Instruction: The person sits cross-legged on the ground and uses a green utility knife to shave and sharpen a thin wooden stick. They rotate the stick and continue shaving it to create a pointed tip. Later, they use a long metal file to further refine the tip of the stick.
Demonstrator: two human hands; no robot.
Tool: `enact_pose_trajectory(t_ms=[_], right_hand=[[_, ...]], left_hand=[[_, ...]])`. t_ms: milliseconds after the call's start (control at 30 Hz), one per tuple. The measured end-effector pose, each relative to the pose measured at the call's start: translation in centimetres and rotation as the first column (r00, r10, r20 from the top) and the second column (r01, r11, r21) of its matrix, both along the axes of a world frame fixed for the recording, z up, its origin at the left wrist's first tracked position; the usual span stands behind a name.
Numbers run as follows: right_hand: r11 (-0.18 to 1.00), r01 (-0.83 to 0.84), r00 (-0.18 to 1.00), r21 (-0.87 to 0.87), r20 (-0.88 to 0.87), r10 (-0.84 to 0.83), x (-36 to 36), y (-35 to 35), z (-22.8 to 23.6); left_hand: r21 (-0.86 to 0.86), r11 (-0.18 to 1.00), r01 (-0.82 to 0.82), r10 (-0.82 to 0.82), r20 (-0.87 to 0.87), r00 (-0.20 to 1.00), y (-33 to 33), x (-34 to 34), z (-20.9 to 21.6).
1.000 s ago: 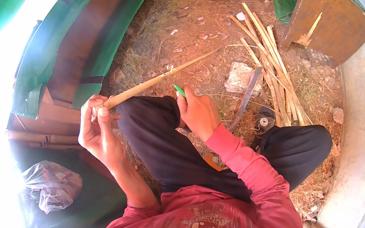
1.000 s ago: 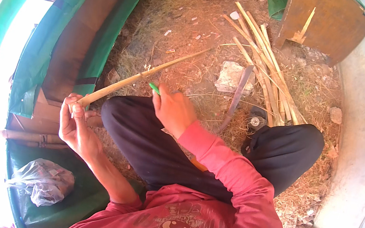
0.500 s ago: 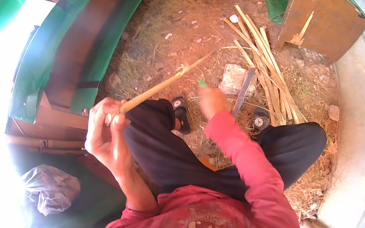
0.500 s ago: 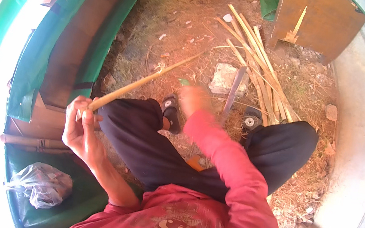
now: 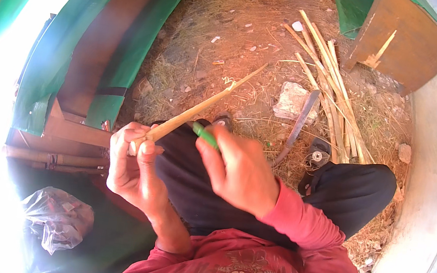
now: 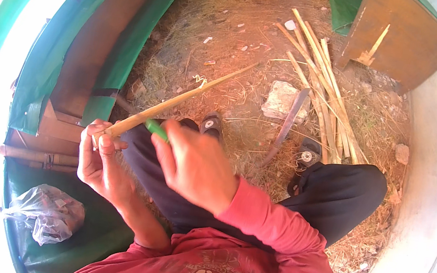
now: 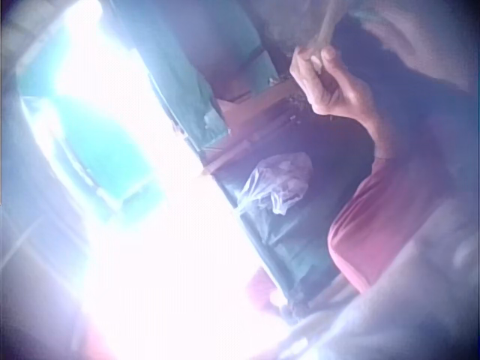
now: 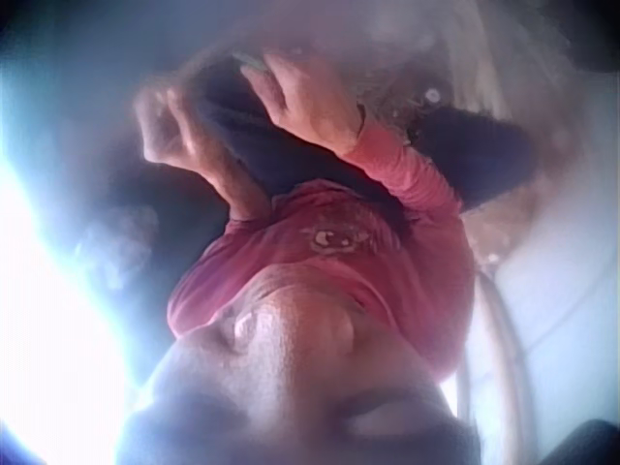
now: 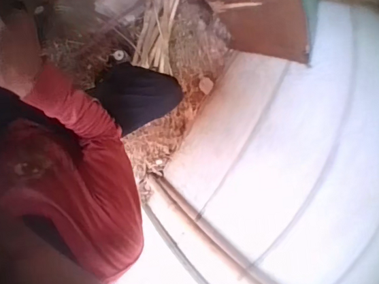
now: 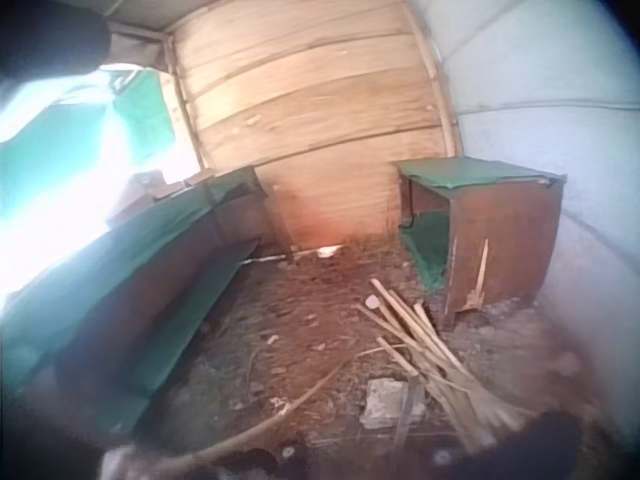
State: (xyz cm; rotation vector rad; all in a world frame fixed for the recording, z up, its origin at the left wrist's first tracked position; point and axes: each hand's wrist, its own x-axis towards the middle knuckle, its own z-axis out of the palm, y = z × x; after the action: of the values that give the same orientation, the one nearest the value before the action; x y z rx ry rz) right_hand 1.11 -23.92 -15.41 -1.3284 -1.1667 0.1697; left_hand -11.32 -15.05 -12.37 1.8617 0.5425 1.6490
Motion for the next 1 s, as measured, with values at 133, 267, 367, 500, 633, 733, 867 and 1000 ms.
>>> enact_pose_trajectory(t_ms=[133,267,367,500,633,733,867,1000], right_hand=[[0.974,0.040,0.999,-0.222,0.024,-0.035,-2.1,1.0,-1.6],[0.945,0.002,0.999,-0.328,0.050,0.015,-1.6,1.3,-2.7],[0.971,-0.014,0.998,-0.239,0.061,0.029,-3.0,0.6,-2.1],[0.971,0.083,0.989,-0.224,0.138,-0.053,-2.5,1.6,-3.1],[0.871,0.309,0.944,-0.382,0.231,-0.234,1.4,4.0,-7.5],[0.941,0.148,0.986,-0.304,0.115,-0.118,0.0,2.6,-5.0],[0.939,0.121,0.991,-0.321,0.097,-0.094,-1.2,1.3,-3.2],[0.918,0.163,0.986,-0.361,0.104,-0.134,0.7,2.5,-5.2]], left_hand=[[0.039,0.976,-0.216,0.217,-0.024,0.976,-0.6,0.5,-0.4],[0.016,0.948,-0.317,0.316,0.030,0.948,-0.3,0.7,-0.5],[0.043,0.959,-0.280,0.281,-0.011,0.960,-1.0,0.5,-0.8],[0.076,0.937,-0.342,0.346,-0.045,0.937,-0.7,0.3,-0.8],[0.052,0.948,-0.314,0.317,-0.062,0.946,-1.0,0.9,-0.3],[0.134,0.972,-0.194,0.204,-0.065,0.977,-0.3,-0.5,-0.8],[0.160,0.984,-0.077,0.091,-0.087,0.992,-0.2,-0.4,-1.1],[0.095,0.986,-0.133,0.143,-0.096,0.985,-0.7,-0.2,-0.6]])
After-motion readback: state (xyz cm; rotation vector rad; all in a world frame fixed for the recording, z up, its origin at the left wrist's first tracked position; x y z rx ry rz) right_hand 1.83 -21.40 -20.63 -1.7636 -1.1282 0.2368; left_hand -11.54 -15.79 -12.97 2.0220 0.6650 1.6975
